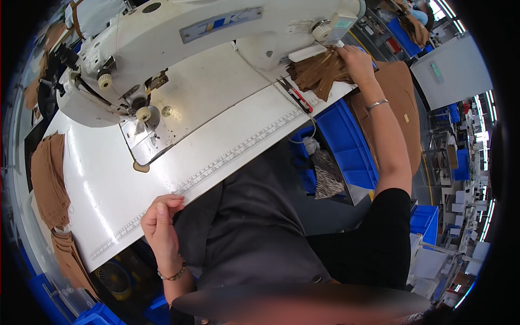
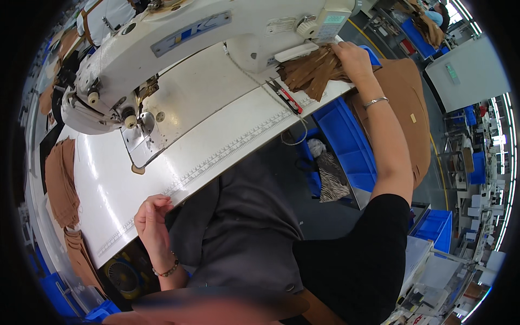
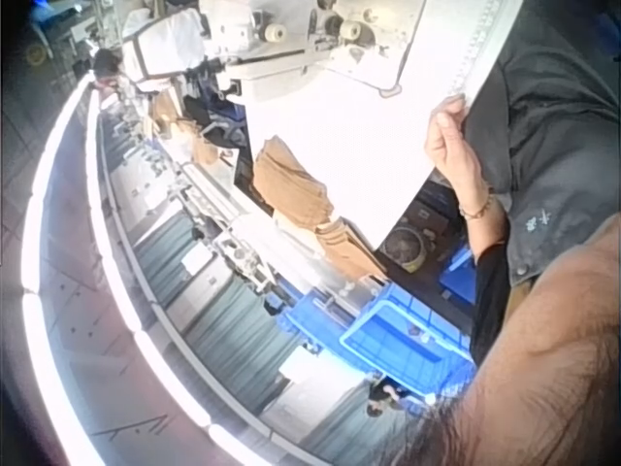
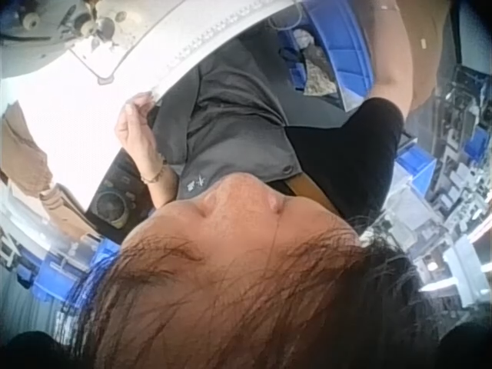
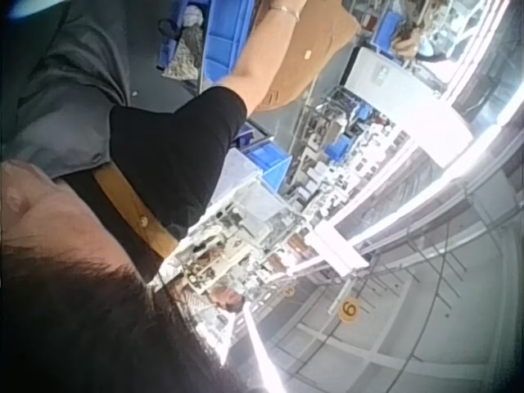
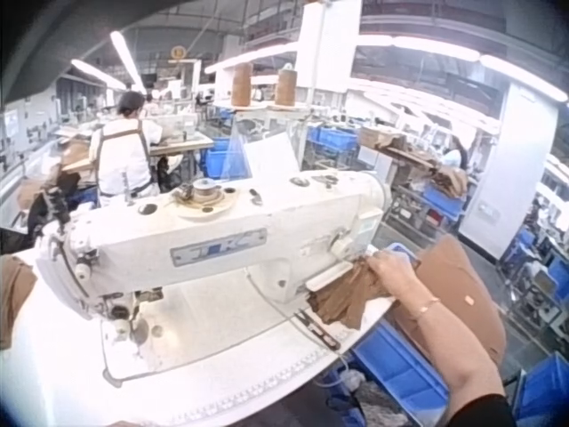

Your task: Sewing leather panels and zippers together using an industrial sewing machine.

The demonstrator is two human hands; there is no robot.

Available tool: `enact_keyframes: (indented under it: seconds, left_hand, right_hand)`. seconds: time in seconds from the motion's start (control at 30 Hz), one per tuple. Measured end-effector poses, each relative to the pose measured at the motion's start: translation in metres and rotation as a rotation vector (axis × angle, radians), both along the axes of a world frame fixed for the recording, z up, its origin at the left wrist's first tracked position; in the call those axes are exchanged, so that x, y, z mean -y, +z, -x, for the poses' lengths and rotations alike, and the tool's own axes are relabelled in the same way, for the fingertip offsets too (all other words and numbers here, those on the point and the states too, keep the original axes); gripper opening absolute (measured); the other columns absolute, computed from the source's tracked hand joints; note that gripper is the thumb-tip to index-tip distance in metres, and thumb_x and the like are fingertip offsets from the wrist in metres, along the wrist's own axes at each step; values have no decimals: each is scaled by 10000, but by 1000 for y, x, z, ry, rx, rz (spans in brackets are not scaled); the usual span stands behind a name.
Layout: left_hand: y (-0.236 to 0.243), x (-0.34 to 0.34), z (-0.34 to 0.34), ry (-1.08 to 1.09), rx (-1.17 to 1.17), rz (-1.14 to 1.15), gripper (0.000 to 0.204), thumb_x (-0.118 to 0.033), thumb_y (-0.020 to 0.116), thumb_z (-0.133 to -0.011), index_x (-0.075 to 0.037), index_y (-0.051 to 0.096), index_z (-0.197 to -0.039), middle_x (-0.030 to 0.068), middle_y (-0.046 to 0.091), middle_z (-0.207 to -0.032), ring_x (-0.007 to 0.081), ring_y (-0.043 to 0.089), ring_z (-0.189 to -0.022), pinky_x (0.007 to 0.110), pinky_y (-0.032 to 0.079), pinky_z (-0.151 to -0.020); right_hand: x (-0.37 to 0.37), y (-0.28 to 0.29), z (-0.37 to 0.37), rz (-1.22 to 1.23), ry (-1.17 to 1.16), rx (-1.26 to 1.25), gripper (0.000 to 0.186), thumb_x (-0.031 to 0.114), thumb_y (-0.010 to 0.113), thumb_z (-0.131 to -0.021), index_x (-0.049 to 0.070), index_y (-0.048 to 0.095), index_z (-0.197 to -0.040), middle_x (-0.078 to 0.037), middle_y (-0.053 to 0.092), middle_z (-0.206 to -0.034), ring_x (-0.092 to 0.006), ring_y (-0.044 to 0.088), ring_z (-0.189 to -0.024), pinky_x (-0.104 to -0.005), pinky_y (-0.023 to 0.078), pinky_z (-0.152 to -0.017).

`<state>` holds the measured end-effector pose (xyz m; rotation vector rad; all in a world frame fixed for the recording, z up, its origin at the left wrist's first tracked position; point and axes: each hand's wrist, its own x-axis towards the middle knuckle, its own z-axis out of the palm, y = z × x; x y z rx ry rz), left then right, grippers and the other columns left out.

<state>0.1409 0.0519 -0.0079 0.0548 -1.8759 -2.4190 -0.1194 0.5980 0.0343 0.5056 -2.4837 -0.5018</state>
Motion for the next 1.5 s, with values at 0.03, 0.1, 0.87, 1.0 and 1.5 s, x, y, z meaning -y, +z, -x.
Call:
enact_keyframes:
  seconds: [0.03, 0.1, 0.87, 1.0, 1.5]
  left_hand:
    - [1, 0, 0, -12, 0, 20, 360, -206, 520, -1104, 80, 718, -1007, 182, 719, -1090, 212, 683, -1002, 313, 548, -891]
    - [3, 0, 1, -17, 17, 54, 336, -187, 530, -1096, 75, 723, -1009, 175, 725, -1089, 204, 681, -1002, 309, 541, -895]
    - [4, 64, 175, 83, -48, 1266, 192, -205, 737, -906, -79, 738, -1051, 108, 640, -1345, 321, 553, -1308, 537, 429, -1070]
    - [-6, 61, 184, 59, -68, 1258, 115, -193, 730, -900, -78, 725, -896, 100, 591, -1421, 367, 460, -1407, 706, 331, -1093]
    - [5, 86, 161, 222, -167, 1516, 95, -128, 740, -896, -71, 691, -954, 90, 612, -1427, 316, 490, -1415, 671, 375, -1112]
  right_hand:
    - [-4, 0, -1, 36, -30, 108, 117, 98, 612, -856, 95, 695, -938, -37, 681, -925, -257, 689, -951, -389, 566, -754]
    - [-12, 3, -5, 33, -58, 164, 139, 96, 594, -867, 84, 701, -954, -52, 696, -966, -276, 691, -981, -403, 566, -785]
    - [303, -19, -54, 339, 1048, 207, 161, 80, 770, -745, 54, 656, -854, -77, 639, -880, -274, 647, -853, -406, 581, -851]
    - [344, -27, -32, 267, 1042, 256, 120, 74, 706, -766, 52, 673, -879, -82, 651, -894, -284, 639, -854, -427, 565, -850]
    - [394, -32, -31, 1949, 267, 1871, 91, 143, 717, -967, 87, 662, -920, 56, 548, -734, -30, 497, -651, -240, 365, -544]
